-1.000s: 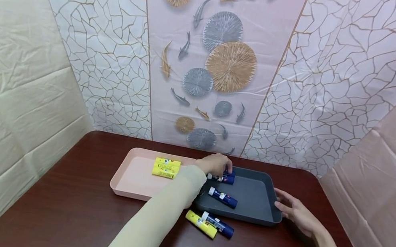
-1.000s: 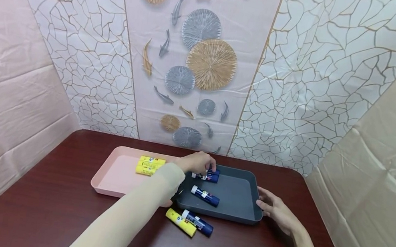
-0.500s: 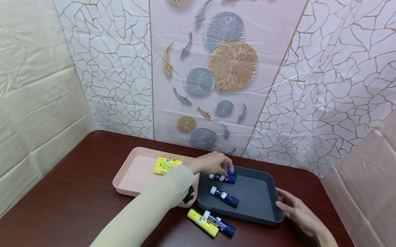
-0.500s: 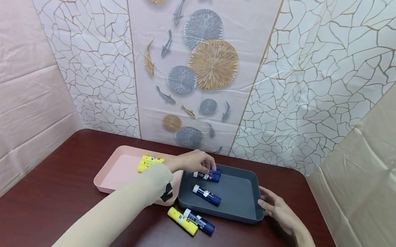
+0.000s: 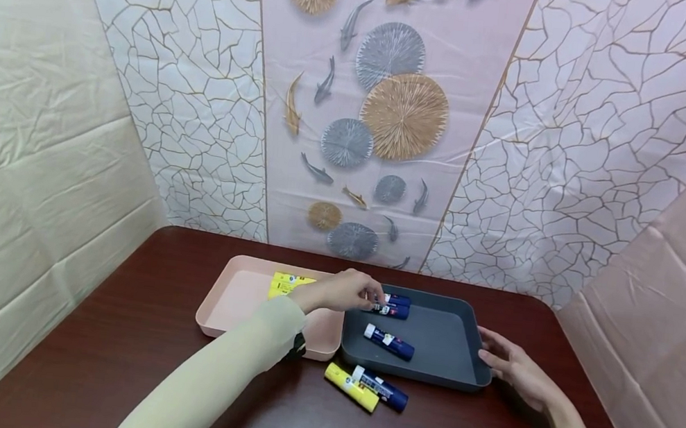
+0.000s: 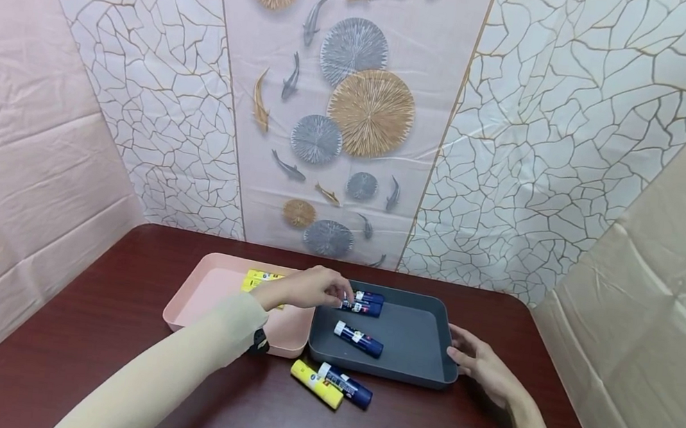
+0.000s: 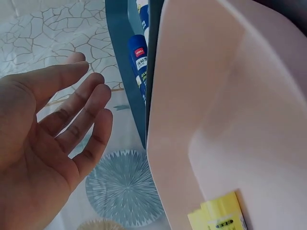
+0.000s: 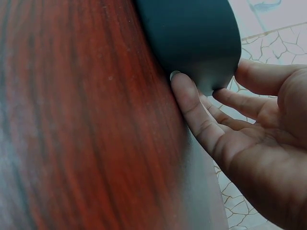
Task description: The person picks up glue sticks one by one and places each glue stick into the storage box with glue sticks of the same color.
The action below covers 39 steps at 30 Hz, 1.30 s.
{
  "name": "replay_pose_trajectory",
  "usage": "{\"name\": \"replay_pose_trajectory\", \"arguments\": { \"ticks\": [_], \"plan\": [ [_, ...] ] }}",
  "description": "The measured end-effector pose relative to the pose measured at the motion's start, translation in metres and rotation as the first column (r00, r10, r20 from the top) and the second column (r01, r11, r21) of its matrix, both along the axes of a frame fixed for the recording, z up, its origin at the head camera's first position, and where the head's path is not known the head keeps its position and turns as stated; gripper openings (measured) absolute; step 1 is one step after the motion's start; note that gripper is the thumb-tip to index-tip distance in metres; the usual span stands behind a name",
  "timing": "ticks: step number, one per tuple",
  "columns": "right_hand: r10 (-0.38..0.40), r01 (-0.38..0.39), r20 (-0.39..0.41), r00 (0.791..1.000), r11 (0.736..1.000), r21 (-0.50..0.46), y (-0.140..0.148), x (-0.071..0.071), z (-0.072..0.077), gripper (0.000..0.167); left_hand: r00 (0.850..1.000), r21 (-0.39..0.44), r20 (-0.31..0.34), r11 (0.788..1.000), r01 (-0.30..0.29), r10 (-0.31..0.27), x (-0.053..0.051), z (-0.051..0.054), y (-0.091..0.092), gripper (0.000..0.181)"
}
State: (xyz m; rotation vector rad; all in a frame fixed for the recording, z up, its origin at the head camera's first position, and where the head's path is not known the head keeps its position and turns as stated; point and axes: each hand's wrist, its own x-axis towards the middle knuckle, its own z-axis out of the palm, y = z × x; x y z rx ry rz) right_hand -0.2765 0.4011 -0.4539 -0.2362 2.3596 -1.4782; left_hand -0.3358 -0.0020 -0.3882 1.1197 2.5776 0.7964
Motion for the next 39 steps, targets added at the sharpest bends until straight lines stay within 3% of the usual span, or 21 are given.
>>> {"name": "replay_pose_trajectory", "arguments": {
  "ticks": [10,17,20,26,39],
  "plan": [
    [-0.013,0.013,0.01,1.0,1.0,-0.003,0.0,0.001,0.002,0.074,1.0,0.03,-0.023,0.999,0.017,-0.016,0.026,0.003,-0.017,0.022],
    [-0.023,0.023,0.015,1.0,1.0,-0.003,0.0,0.0,0.002,0.074,0.997,0.14,0.039,0.988,0.067,-0.073,0.047,-0.001,-0.019,0.023],
    [-0.015,0.015,0.016,1.0,1.0,-0.01,0.0,0.0,0.002,0.074,0.996,0.158,0.034,0.984,0.078,-0.085,0.057,-0.002,-0.019,0.023],
    [0.011,-0.011,0.007,1.0,1.0,-0.013,0.001,0.0,0.001,0.075,0.998,0.145,0.013,0.987,0.065,-0.067,0.072,-0.008,-0.022,0.024],
    [0.017,-0.016,0.017,1.0,1.0,-0.026,0.001,-0.001,0.001,0.073,0.996,0.16,-0.004,0.983,0.092,-0.093,0.102,-0.024,-0.03,0.028]
  ]
}}
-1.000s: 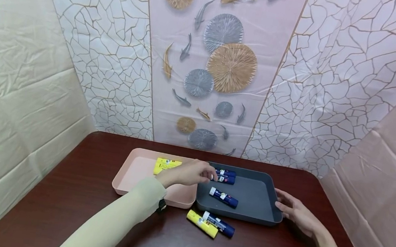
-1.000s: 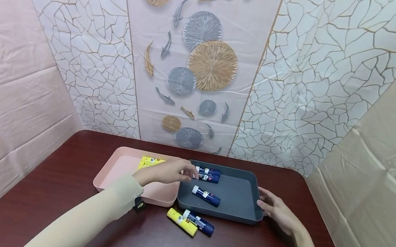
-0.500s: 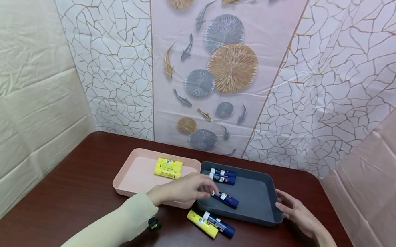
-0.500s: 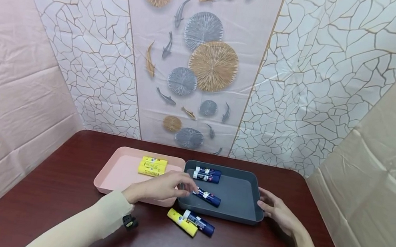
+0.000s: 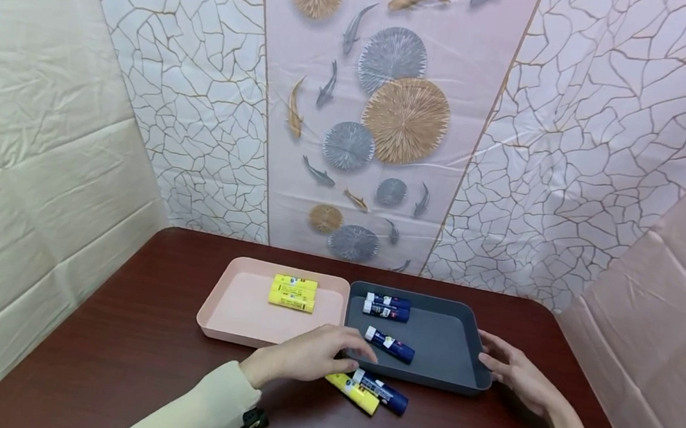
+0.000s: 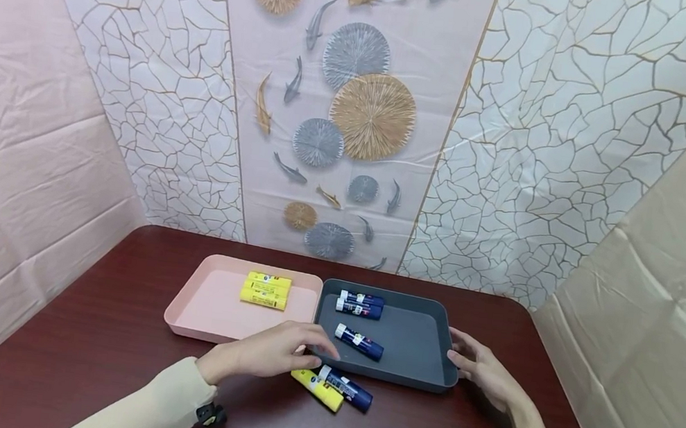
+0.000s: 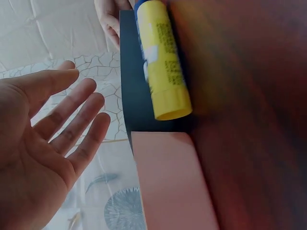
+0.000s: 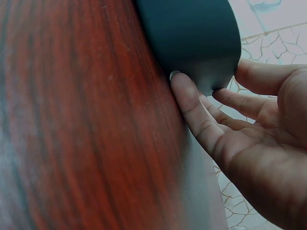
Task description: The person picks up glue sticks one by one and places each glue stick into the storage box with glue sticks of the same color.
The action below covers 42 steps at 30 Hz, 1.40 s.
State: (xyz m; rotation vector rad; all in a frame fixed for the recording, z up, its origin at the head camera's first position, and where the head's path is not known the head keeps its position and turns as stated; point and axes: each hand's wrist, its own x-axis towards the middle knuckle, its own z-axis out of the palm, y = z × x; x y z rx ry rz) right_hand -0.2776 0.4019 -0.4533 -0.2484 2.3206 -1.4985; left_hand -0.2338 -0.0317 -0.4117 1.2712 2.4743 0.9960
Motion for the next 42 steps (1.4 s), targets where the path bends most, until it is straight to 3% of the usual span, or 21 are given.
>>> {"name": "replay_pose_trajectory", "arguments": {
  "ticks": [6,11,18,21,27,31,36,42],
  "plan": [
    [-0.004,0.004,0.003,1.0,1.0,0.014,-0.001,-0.001,0.001,0.073,1.0,0.0,-0.023,1.0,0.002,-0.002,0.012,-0.011,-0.007,0.031],
    [-0.029,0.029,0.006,1.0,0.999,0.014,-0.001,-0.001,0.001,0.073,0.998,-0.018,-0.07,1.0,-0.009,0.008,0.016,-0.018,-0.01,0.029],
    [-0.013,0.013,0.017,1.0,1.0,0.003,0.0,0.002,-0.002,0.072,0.998,-0.003,-0.058,1.0,-0.015,0.015,0.022,-0.024,-0.007,0.028],
    [-0.018,0.018,0.018,1.0,1.0,0.006,0.0,0.003,-0.002,0.072,0.997,-0.025,-0.082,1.0,-0.012,0.01,0.025,-0.026,-0.006,0.028],
    [-0.017,0.017,0.008,1.0,1.0,0.001,0.001,0.001,0.0,0.071,0.99,-0.094,-0.137,0.996,-0.004,-0.009,0.024,-0.027,-0.006,0.028],
    [-0.023,0.023,0.006,1.0,1.0,0.012,0.001,0.0,0.0,0.072,0.991,-0.14,-0.131,0.99,0.003,-0.021,0.025,-0.026,-0.006,0.029],
    [-0.03,0.03,0.018,0.999,0.999,0.017,0.001,0.001,0.0,0.073,0.994,-0.157,-0.102,0.987,0.013,-0.029,0.026,-0.024,-0.005,0.03],
    [-0.031,0.031,0.015,0.999,0.999,0.022,-0.001,-0.001,0.001,0.073,0.988,-0.156,-0.148,0.987,0.029,-0.052,0.027,-0.025,-0.006,0.03]
  ]
}}
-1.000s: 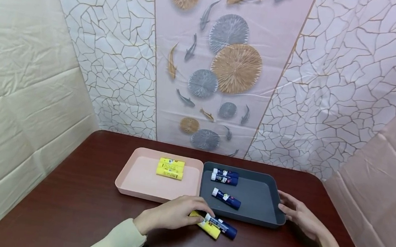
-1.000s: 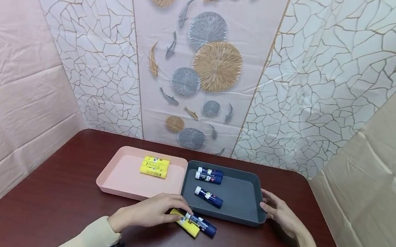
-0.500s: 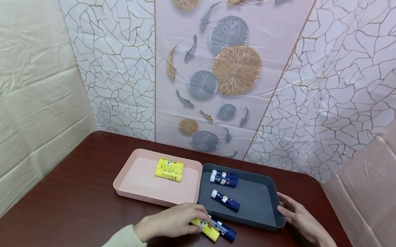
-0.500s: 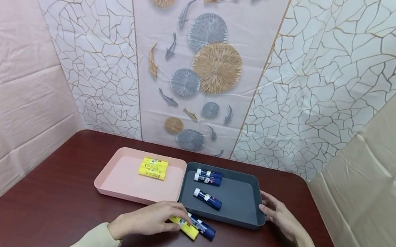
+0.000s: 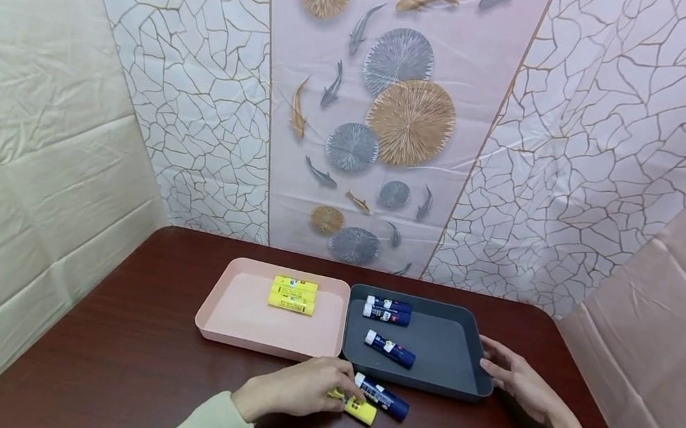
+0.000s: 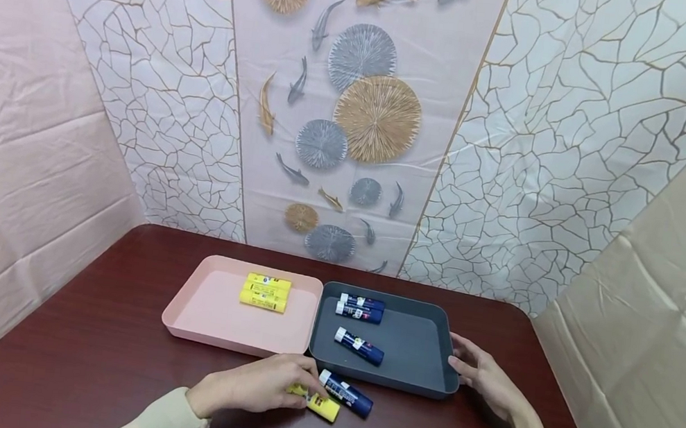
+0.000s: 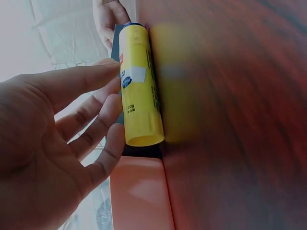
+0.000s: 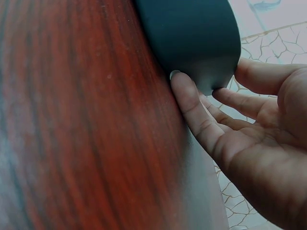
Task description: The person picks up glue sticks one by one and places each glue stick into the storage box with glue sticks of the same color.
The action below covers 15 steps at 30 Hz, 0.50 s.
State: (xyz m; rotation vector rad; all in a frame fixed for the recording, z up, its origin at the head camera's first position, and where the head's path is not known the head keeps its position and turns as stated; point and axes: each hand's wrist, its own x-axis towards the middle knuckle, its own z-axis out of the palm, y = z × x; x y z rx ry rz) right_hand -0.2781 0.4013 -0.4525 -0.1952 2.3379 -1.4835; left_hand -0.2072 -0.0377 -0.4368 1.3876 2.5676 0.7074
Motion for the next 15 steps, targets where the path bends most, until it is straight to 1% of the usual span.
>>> {"name": "replay_pose_trajectory", "arguments": {
  "ticks": [4,7,12,15],
  "plan": [
    [0.0,0.0,-0.001,1.0,1.0,-0.001,-0.0011,0.0002,0.0005,0.073,0.999,-0.01,-0.048,1.0,0.009,-0.009,0.001,-0.0005,-0.0006,0.027],
    [0.0,0.0,-0.001,1.0,1.0,-0.005,-0.0009,0.0006,0.0008,0.073,0.998,-0.016,-0.067,1.0,0.006,-0.007,0.0014,-0.001,-0.0005,0.025],
    [-0.001,0.001,0.002,1.0,1.0,-0.005,-0.0006,0.0007,0.0008,0.073,1.0,-0.009,-0.026,1.0,0.013,-0.014,0.0016,-0.0026,-0.0008,0.022],
    [-0.003,0.003,0.004,1.0,1.0,-0.001,-0.0007,0.0007,0.0003,0.073,1.0,-0.003,-0.001,1.0,0.02,-0.02,0.0016,-0.0029,-0.0009,0.025]
  ]
}}
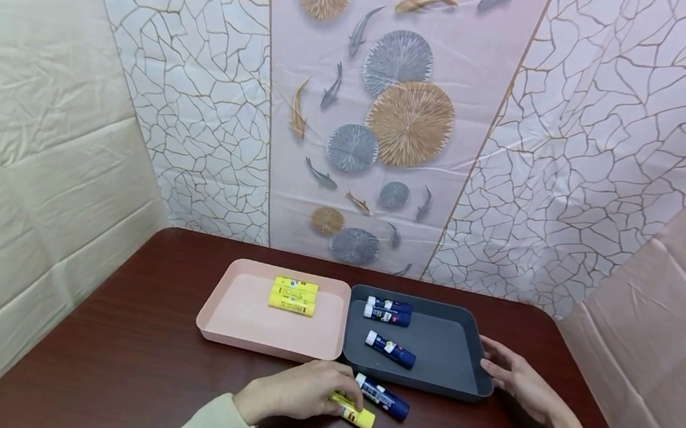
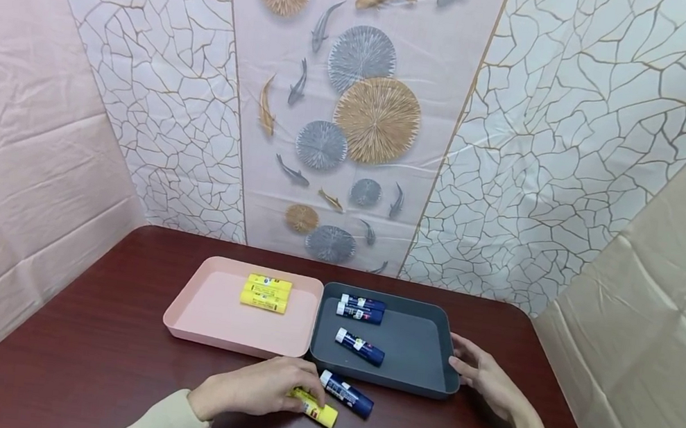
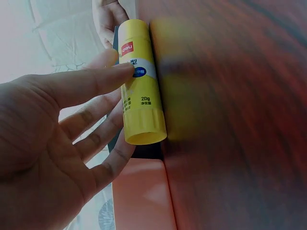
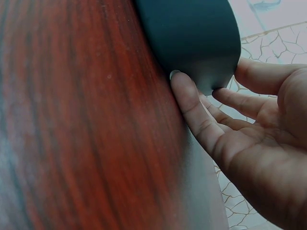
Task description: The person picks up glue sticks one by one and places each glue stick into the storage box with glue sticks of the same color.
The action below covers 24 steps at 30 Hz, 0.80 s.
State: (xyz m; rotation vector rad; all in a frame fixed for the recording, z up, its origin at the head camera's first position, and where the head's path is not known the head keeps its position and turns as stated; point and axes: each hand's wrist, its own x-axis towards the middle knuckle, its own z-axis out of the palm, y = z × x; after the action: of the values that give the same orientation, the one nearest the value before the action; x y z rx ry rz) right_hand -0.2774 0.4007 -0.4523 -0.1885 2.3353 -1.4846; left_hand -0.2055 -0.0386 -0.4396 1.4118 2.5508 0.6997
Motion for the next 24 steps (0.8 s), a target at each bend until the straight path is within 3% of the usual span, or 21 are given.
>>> {"name": "replay_pose_trajectory", "arguments": {
  "ticks": [13,24],
  "plan": [
    [-0.002,0.002,0.008,1.0,1.0,0.002,0.0016,0.0002,-0.0007,0.074,0.995,-0.012,0.102,1.0,0.01,-0.009,0.0008,0.0006,-0.0004,0.033],
    [-0.001,0.001,0.007,1.0,1.0,0.008,0.0011,-0.0005,-0.0001,0.073,0.998,0.0,0.056,1.0,0.02,-0.02,0.0014,0.0049,-0.0016,0.031]
  ]
}}
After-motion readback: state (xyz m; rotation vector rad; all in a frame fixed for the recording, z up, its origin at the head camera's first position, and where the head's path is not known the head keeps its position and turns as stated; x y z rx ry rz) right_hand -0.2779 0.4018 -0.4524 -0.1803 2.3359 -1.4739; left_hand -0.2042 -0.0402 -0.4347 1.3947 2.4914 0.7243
